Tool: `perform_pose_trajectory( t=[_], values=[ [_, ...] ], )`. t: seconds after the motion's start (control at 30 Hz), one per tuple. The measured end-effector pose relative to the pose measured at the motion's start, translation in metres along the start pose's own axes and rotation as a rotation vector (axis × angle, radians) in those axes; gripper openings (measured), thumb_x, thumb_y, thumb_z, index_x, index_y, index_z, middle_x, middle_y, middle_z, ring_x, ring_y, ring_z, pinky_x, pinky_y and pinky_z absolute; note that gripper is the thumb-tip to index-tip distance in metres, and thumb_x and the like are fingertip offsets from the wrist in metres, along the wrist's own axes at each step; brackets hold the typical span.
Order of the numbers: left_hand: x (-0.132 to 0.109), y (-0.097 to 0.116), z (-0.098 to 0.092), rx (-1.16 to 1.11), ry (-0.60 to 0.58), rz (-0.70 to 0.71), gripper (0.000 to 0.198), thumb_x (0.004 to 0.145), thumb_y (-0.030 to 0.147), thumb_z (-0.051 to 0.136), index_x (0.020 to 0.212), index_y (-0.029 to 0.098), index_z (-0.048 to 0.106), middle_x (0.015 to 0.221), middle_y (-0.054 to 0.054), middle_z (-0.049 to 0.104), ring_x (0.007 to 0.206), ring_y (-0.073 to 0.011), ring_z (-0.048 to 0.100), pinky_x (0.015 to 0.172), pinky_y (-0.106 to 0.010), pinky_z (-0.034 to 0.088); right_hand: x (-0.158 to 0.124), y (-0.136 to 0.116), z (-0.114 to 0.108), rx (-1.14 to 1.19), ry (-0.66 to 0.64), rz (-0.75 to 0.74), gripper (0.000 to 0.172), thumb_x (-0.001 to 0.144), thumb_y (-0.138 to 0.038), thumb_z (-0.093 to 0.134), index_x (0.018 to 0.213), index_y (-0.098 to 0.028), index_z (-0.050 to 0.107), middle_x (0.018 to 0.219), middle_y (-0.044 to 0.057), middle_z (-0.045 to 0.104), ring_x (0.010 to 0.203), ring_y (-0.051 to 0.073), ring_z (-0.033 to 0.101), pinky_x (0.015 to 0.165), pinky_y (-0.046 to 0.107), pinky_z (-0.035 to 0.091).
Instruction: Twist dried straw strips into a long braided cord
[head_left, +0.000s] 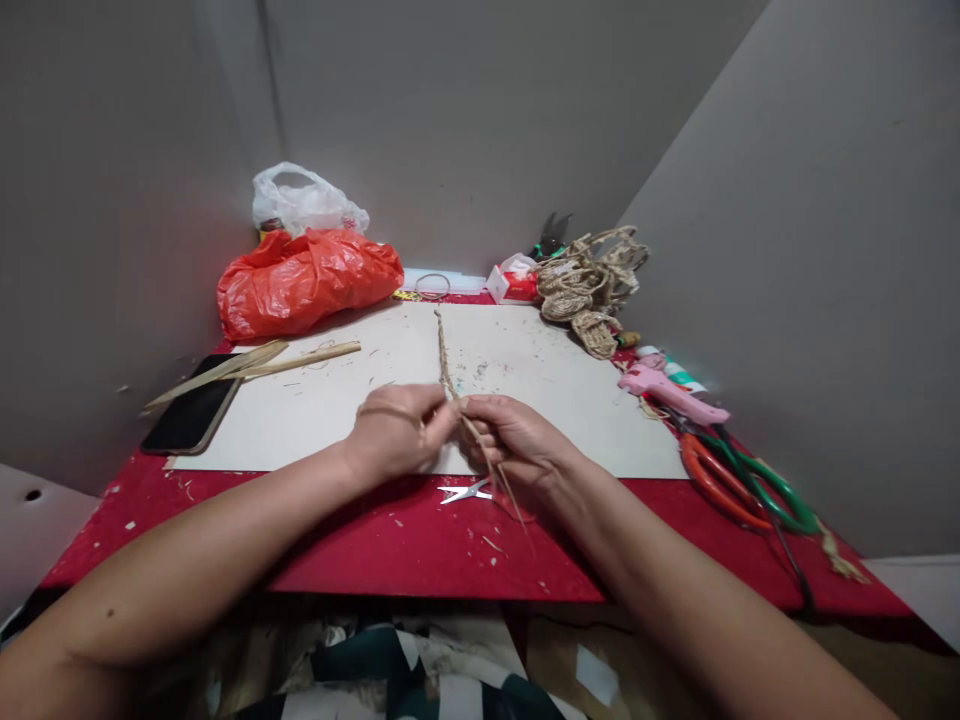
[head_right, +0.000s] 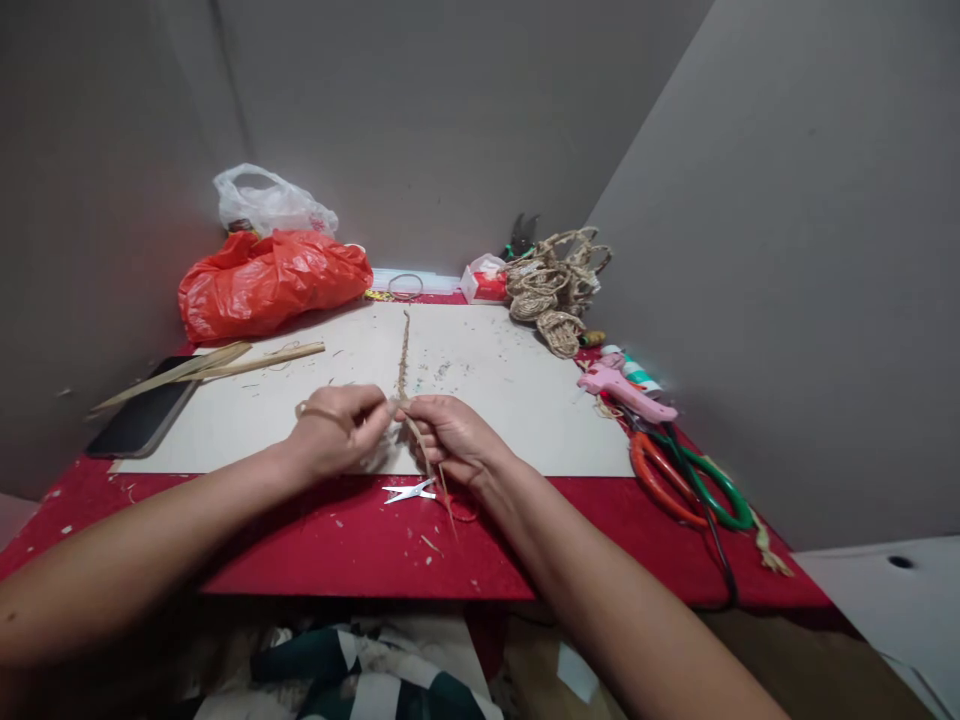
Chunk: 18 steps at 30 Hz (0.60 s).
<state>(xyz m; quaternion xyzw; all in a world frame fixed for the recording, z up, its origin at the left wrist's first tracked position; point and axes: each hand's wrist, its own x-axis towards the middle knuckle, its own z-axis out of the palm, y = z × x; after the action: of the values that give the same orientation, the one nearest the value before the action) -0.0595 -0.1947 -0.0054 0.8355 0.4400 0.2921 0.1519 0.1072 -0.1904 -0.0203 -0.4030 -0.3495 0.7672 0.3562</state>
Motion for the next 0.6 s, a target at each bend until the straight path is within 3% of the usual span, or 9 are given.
perform_pose_trajectory(
  t=[0.07,0.1,0.2,0.27,0.4,0.47,0.6],
  values=[
    [0.009,-0.009,0.002,-0.224,0.09,-0.19,0.025,0.083,0.032,0.042,0.074,0.015,0.059,0.068,-0.003,0.059,0.061,-0.0107,0.05,0.061,-0.024,0.039,-0.001,-0.003,0.0,0.014,-0.019,0.019,0.013,0.073,-0.02,0.06,0.065,-0.013,0.053,0.049,-0.01,0.017,0.04,0.001,0.008,0.033,0.013,0.009],
    [0.013,-0.013,0.004,-0.374,0.055,-0.272,0.022,0.081,0.03,0.044,0.075,0.015,0.059,0.069,-0.003,0.059,0.061,-0.0101,0.05,0.061,-0.024,0.039,-0.001,-0.005,0.001,0.014,-0.025,0.023,0.011,0.073,-0.019,0.06,0.067,-0.012,0.055,0.049,-0.011,0.017,0.041,0.001,0.007,0.032,0.013,0.009],
    [0.018,-0.014,0.009,-0.864,-0.262,-0.45,0.021,0.081,0.029,0.043,0.074,0.013,0.056,0.063,-0.003,0.055,0.052,-0.0083,0.048,0.053,-0.023,0.038,-0.001,-0.007,0.001,-0.002,-0.05,0.022,0.013,0.072,-0.019,0.062,0.065,-0.011,0.055,0.049,-0.011,0.017,0.042,0.001,0.006,0.032,0.013,0.008],
    [0.018,-0.01,0.009,-1.044,-0.409,-0.501,0.021,0.081,0.03,0.043,0.072,0.014,0.054,0.057,0.0,0.05,0.042,-0.0052,0.039,0.044,-0.02,0.03,-0.001,-0.006,-0.001,-0.024,-0.068,0.021,0.015,0.072,-0.021,0.063,0.065,-0.01,0.055,0.048,-0.011,0.019,0.042,0.001,0.007,0.032,0.014,0.007],
    [0.017,-0.005,0.006,-0.971,-0.401,-0.498,0.019,0.08,0.027,0.048,0.066,0.015,0.052,0.046,0.006,0.034,0.036,-0.0031,0.021,0.039,-0.021,0.012,0.0,-0.007,-0.003,-0.058,-0.075,0.038,0.02,0.069,-0.024,0.067,0.065,-0.011,0.053,0.047,-0.012,0.019,0.041,0.0,0.007,0.034,0.014,0.006],
    [0.018,-0.007,0.006,-0.882,-0.378,-0.447,0.018,0.08,0.026,0.049,0.067,0.014,0.055,0.044,0.006,0.033,0.038,-0.0042,0.023,0.04,-0.021,0.014,-0.002,-0.008,-0.002,-0.081,-0.074,0.039,0.023,0.067,-0.026,0.069,0.064,-0.013,0.05,0.046,-0.012,0.019,0.04,0.0,0.007,0.034,0.015,0.005],
    [0.018,-0.016,0.012,-0.735,-0.29,-0.28,0.016,0.077,0.022,0.049,0.072,0.013,0.061,0.056,0.002,0.052,0.05,-0.0062,0.039,0.052,-0.02,0.031,-0.003,-0.01,-0.002,-0.151,-0.084,0.033,0.025,0.069,-0.031,0.068,0.066,-0.013,0.051,0.044,-0.012,0.022,0.037,0.001,0.01,0.034,0.015,0.006]
  ],
)
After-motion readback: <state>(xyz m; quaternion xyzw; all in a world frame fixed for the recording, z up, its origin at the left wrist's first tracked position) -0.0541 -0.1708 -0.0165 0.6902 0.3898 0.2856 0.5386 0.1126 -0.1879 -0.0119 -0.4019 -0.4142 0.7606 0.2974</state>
